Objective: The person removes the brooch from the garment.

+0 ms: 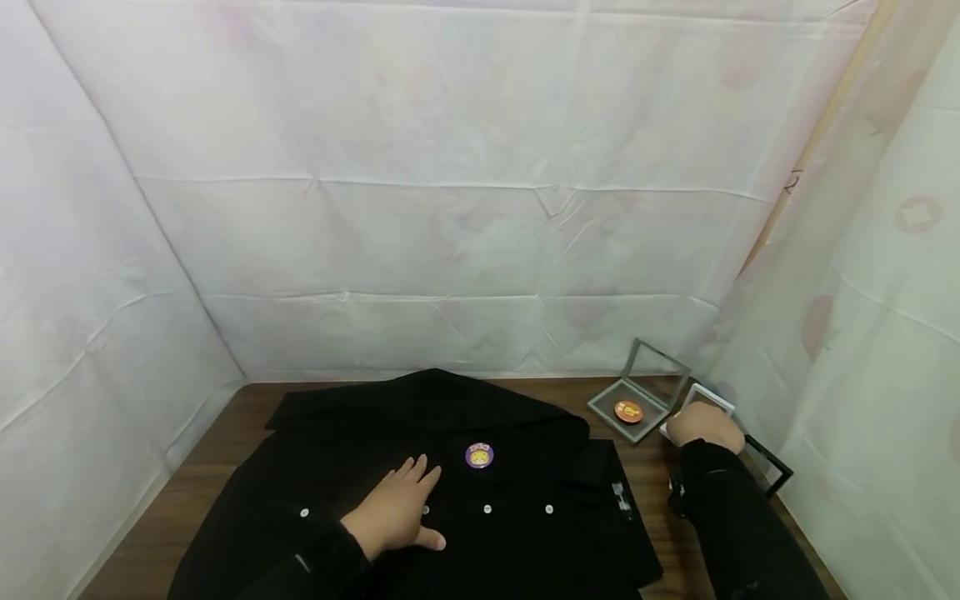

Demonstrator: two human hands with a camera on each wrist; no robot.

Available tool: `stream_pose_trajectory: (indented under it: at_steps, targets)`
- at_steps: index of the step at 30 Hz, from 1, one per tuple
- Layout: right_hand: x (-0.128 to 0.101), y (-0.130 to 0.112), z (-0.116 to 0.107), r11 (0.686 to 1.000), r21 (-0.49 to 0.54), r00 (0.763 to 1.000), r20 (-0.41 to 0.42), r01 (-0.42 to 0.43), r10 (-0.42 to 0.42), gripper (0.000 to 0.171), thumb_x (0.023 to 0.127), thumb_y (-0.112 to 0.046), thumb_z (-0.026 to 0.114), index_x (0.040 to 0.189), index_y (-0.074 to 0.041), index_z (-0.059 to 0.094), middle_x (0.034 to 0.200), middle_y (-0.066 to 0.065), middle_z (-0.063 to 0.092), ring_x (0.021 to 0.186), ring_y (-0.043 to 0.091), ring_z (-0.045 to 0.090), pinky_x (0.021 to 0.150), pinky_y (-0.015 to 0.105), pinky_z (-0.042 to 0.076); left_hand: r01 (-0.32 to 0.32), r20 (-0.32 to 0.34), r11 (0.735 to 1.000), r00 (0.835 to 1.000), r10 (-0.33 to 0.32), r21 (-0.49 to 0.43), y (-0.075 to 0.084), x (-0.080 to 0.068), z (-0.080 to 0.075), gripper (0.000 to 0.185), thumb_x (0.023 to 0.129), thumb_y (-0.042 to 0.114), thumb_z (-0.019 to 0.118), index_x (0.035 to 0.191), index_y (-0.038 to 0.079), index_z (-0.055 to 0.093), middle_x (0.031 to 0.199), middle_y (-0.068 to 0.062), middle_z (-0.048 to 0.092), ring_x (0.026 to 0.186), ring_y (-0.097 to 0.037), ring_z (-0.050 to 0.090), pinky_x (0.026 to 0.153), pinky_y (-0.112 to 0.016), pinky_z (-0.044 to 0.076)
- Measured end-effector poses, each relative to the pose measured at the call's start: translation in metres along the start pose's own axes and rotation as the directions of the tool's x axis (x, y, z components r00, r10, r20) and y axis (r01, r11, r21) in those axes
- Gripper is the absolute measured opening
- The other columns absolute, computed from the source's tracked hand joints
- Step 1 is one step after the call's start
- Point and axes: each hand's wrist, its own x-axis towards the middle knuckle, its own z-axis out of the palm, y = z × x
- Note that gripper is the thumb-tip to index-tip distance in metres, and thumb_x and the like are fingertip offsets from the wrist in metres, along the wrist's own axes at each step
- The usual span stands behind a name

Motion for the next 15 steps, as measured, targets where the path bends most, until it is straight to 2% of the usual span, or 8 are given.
stream_pose_trajectory:
  at_steps: [8,15]
  targets:
    - [0.001,0.002,0.013,1.0,0.014,1.0,-0.029,-0.002,0.002,0.043,0.103,-0.031,0.051,0.076,-0.002,0.068,0.074,0.017,0.062,0.067,0.03,0.056,0.058,0.042,0.048,-0.004,0.015,1.0,1.0,0.003,0.014,-0.001,-0.001,0.001,0.106,0.073,0.066,0.083,0.153,0.007,0.048,0.16,-0.025,0.036,0.147,-0.046,0.034,0.114,-0.063,0.033]
    - [0.006,0.009,0.012,1.0,-0.004,1.0,-0.026,-0.012,0.011,0.041,0.1,-0.031,0.053,0.079,0.001,0.069,0.077,0.019,0.063,0.07,0.033,0.059,0.059,0.045,0.049,-0.001,0.028,1.0,1.0,0.001,0.012,0.0,0.002,0.001,0.108,0.072,0.068,0.083,0.154,0.007,0.048,0.161,-0.025,0.035,0.147,-0.046,0.033,0.114,-0.064,0.032]
